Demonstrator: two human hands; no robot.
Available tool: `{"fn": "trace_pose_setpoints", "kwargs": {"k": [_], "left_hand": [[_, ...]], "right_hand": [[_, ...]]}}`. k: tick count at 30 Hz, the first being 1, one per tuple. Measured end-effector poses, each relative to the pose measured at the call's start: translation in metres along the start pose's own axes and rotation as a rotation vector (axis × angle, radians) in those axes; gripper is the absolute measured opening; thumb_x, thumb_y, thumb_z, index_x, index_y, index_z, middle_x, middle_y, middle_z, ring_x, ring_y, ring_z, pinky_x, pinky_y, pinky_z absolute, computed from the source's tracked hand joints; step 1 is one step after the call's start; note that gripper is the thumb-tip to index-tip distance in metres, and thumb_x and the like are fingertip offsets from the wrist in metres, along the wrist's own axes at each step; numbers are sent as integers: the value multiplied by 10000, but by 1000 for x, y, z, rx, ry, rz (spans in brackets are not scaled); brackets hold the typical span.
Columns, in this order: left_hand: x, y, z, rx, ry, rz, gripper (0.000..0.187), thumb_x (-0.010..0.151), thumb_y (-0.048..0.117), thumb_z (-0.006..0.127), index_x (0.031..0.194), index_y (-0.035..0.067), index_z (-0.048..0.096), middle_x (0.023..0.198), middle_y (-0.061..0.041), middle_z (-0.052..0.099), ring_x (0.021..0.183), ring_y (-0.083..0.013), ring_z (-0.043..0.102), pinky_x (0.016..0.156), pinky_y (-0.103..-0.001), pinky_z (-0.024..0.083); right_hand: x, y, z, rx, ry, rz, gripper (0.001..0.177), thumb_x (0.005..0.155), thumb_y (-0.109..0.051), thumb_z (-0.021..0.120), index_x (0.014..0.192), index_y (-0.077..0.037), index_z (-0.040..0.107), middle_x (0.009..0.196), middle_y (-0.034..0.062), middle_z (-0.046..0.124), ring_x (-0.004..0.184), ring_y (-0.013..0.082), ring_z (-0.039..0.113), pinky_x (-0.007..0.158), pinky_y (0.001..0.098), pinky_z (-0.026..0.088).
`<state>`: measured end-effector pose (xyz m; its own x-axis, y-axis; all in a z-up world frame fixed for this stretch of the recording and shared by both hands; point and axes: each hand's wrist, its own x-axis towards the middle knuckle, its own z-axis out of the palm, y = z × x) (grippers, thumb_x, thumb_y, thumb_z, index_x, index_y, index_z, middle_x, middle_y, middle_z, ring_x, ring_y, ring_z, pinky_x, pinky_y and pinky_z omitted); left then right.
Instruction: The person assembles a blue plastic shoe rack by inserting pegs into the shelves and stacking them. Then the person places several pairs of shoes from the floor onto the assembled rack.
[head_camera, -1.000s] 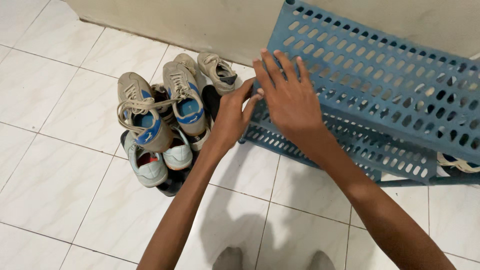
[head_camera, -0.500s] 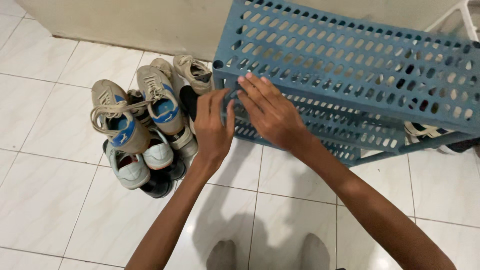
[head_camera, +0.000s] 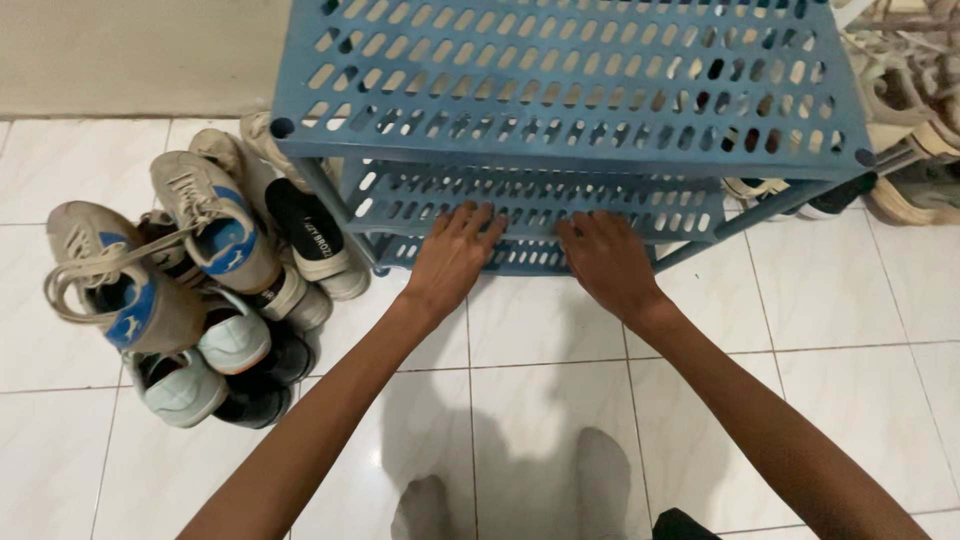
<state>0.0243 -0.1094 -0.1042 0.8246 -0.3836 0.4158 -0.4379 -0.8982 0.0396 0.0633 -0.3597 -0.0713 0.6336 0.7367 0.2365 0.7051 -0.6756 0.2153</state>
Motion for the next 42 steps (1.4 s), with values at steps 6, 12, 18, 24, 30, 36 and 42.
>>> {"fn": "trace_pose_setpoints", "kwargs": {"k": [6,12,18,24,30,36,42], "left_hand": [[14,16,26,3,-76,44,440,872,134,674,1292,11,632,1254,-175,651,1163,-332,609,965,-436,517],[12,13,25,152,-50,67,502,732,32,720,1226,1,639,1184,-158,666,1179,-310,624,966,-394,539],[17,6,21,115,-53,9,515,680,-26,734,1187,-9,643,1139,-162,669,1145,-320,638,960,-401,540],[32,-5,39,98,-37,-37,457,730,-26,702,1184,-31,651,1126,-162,676,1121,-313,640,975,-391,554],[50,-12,62,60,41,-99,418,777,-28,688,1194,-38,658,1113,-168,687,1148,-319,637,979,-392,551],[73,-15,75,50,27,-165,446,791,-70,690,1234,-27,657,1212,-178,687,1225,-332,629,995,-395,552],[86,-18,84,49,58,-176,464,816,-62,685,1275,-17,645,1274,-175,677,1251,-339,618,1045,-428,536]], "right_hand": [[-28,10,21,-26,131,97,374,834,-118,704,1203,-66,681,1128,73,671,1057,254,643,803,404,578],[-26,10,24,24,92,168,322,846,-84,719,1164,-77,675,1073,28,668,996,222,642,738,340,612],[-8,11,36,-64,232,128,384,774,-57,730,1155,-79,696,1030,43,672,987,220,659,652,302,609],[17,26,52,-92,273,148,331,787,-78,740,1118,-89,747,964,49,662,902,233,645,657,327,613],[31,42,63,-57,321,165,298,768,-63,743,1066,-63,755,928,42,686,841,222,644,614,314,579],[43,62,77,-38,330,219,288,797,-72,742,1085,-82,755,938,27,688,889,216,646,683,337,599],[48,73,82,-7,331,230,338,807,-56,735,1143,-79,754,1005,27,699,954,223,637,699,340,607]]}}
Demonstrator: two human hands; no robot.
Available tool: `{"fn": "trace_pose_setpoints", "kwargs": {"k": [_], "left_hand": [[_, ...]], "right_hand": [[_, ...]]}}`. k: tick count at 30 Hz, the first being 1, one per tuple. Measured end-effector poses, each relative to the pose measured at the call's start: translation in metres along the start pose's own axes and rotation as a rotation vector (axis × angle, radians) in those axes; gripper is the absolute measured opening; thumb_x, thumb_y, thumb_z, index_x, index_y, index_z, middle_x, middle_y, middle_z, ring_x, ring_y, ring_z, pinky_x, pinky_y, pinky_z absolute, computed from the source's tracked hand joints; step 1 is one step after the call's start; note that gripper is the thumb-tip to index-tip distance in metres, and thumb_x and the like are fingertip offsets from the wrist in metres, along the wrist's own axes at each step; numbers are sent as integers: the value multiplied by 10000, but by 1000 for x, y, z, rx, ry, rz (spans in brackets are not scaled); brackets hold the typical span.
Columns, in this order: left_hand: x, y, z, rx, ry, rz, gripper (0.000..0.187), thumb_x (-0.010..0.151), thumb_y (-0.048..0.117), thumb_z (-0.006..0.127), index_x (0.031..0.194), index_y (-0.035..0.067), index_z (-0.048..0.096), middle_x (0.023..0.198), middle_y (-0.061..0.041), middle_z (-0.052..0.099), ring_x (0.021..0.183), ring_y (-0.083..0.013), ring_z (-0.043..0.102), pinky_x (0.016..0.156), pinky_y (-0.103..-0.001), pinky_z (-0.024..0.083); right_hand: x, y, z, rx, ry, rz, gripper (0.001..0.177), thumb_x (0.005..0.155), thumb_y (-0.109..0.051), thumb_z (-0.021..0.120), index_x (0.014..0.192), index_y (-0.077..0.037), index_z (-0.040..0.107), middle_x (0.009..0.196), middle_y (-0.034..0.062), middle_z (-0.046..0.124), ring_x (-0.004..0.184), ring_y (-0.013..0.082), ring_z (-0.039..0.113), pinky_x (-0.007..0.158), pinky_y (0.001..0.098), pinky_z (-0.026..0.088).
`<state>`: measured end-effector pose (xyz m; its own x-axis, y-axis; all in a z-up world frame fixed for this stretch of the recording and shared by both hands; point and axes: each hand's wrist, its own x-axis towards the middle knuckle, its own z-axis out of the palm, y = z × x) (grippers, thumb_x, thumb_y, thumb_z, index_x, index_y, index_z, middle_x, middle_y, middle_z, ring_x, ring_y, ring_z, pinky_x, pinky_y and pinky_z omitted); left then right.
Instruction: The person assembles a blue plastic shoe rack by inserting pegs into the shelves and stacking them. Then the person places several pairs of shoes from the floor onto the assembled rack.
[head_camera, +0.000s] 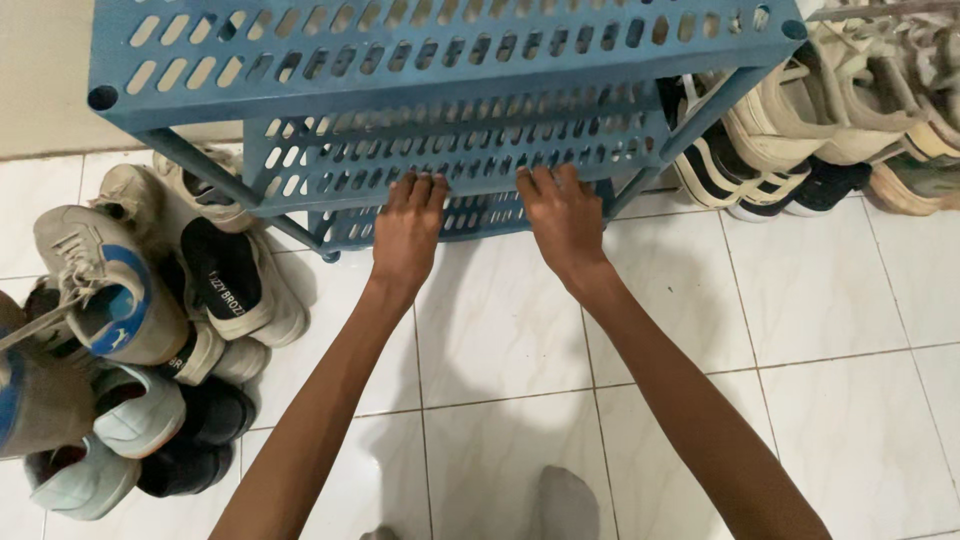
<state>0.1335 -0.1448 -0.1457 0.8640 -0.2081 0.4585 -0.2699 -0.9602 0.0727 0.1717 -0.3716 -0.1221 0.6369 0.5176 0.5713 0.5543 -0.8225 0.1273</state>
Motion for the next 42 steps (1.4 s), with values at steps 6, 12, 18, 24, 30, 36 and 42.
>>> {"fn": "trace_pose_setpoints", "kwargs": {"k": [6,12,18,24,30,36,42], "left_hand": [[7,-2,8,17,7,-2,482,806,-61,667,1286,-30,638,1282,-187,668,1261,-353,612,1062,-440,522],[8,-4,8,7,0,-8,485,827,-77,659,1310,-33,636,1293,-185,667,1280,-360,612,1074,-446,522],[6,-7,12,6,4,-12,471,851,-72,654,1319,-29,634,1305,-187,667,1287,-368,609,1074,-458,520],[5,-5,11,24,-14,-11,470,885,-53,639,1354,-32,623,1373,-228,631,1325,-398,570,1118,-486,482],[14,23,-7,36,-35,16,452,867,-2,624,1318,2,636,1382,-214,645,1356,-419,512,1069,-506,471],[27,56,-35,-16,-111,67,397,894,8,626,1289,-34,635,1192,-175,712,1207,-351,635,915,-432,581],[47,85,-70,-82,-173,38,362,901,91,658,1252,4,641,1060,-145,736,1042,-309,677,750,-439,598]], "right_hand": [[5,5,11,-9,1,22,369,824,-72,721,1191,-94,745,1079,18,694,1029,242,631,748,340,624],[4,7,18,23,12,29,370,820,-55,745,1188,-95,752,1087,20,707,1022,243,634,728,323,621],[3,8,22,4,3,19,414,789,-24,775,1198,-85,761,1113,33,732,1050,244,649,726,307,624],[7,5,17,-2,2,56,405,759,-18,769,1159,-80,779,1119,61,752,1046,259,679,739,312,630],[10,17,-7,207,-13,82,218,909,-168,748,1075,-28,767,1141,122,749,1087,274,685,816,403,604],[0,28,-34,351,-25,145,228,939,-162,731,1108,-12,763,1189,139,724,1120,291,670,922,402,575],[-14,37,-62,367,-27,156,211,920,-169,740,1057,-8,758,1186,143,730,1144,307,666,967,439,548]]}}
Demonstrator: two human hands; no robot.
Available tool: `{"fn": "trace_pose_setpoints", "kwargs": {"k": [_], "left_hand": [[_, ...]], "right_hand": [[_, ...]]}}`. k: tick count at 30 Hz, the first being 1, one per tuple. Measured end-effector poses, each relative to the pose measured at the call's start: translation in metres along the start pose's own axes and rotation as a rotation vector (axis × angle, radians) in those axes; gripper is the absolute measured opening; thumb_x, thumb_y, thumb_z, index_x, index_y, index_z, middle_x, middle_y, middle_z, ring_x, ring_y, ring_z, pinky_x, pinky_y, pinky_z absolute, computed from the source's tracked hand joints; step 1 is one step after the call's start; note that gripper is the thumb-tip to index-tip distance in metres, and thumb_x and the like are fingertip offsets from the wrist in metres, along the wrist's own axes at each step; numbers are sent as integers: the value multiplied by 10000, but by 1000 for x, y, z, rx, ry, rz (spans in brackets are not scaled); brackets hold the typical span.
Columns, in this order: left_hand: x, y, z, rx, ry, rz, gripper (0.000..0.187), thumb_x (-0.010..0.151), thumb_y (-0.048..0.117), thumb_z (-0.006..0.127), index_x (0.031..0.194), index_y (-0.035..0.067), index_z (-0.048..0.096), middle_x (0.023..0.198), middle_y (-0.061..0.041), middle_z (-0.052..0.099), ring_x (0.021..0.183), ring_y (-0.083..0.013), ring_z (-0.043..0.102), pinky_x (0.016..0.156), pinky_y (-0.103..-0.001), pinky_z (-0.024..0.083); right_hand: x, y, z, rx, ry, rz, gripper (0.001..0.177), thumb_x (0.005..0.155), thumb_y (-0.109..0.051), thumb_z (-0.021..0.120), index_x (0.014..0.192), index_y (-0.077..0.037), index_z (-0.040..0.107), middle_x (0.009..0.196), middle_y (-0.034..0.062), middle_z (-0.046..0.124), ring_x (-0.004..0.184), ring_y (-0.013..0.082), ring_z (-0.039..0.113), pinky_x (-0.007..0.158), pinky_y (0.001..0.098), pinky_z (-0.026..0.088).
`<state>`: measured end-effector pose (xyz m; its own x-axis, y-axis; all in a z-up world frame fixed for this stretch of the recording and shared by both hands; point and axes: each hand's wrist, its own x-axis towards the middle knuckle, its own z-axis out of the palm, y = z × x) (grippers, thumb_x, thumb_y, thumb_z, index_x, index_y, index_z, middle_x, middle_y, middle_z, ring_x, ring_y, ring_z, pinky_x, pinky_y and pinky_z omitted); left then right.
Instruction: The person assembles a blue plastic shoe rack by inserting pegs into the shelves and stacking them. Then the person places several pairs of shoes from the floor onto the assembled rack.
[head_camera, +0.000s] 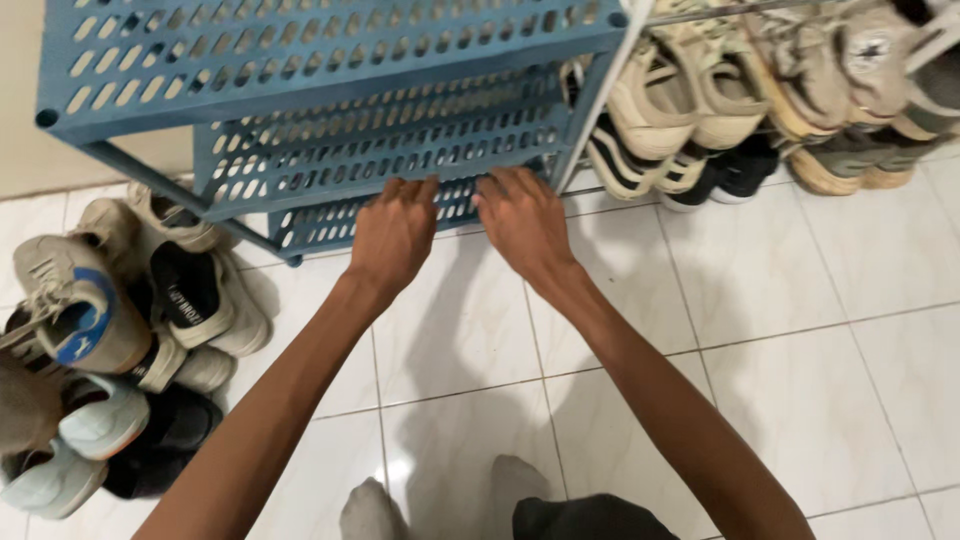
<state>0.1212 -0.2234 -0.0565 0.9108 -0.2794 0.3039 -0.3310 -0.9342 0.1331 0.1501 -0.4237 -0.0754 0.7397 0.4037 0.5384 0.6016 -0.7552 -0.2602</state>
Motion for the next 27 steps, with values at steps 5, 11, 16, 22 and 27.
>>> {"fn": "trace_pose_setpoints", "kwargs": {"k": [5,11,16,22,27], "left_hand": [[19,22,-13,-95,74,52,379,929,107,658,1294,6,629,1112,-148,722,1046,-324,664,784,-447,584],[40,44,-2,-179,167,186,413,900,123,672,1292,4,618,1237,-153,687,1072,-327,648,847,-441,568],[38,49,11,-247,140,209,389,927,129,678,1290,4,617,1221,-134,684,1088,-325,653,846,-444,565],[24,21,9,-230,238,182,361,889,125,691,1219,-18,655,1054,-143,707,1007,-317,655,784,-443,560],[15,-17,-5,-258,228,53,79,895,94,699,868,33,657,895,-136,702,914,-312,665,767,-446,558]], "right_hand": [[-4,7,-22,-5,35,-7,245,912,-183,758,1073,2,754,1176,173,716,1145,335,653,976,451,533],[-3,15,-55,-66,69,-13,256,898,-180,774,1071,7,741,1177,189,702,1151,364,635,1013,463,505],[-1,15,-66,-131,38,-44,221,895,-162,773,1033,2,719,1134,178,704,1107,361,629,975,471,492],[16,-10,-50,-178,-73,-48,187,938,-193,762,925,-24,681,1003,150,691,989,344,648,914,466,507],[39,-50,-27,-59,-297,189,269,1060,-239,659,929,-8,615,766,191,686,708,366,673,603,468,517]]}}
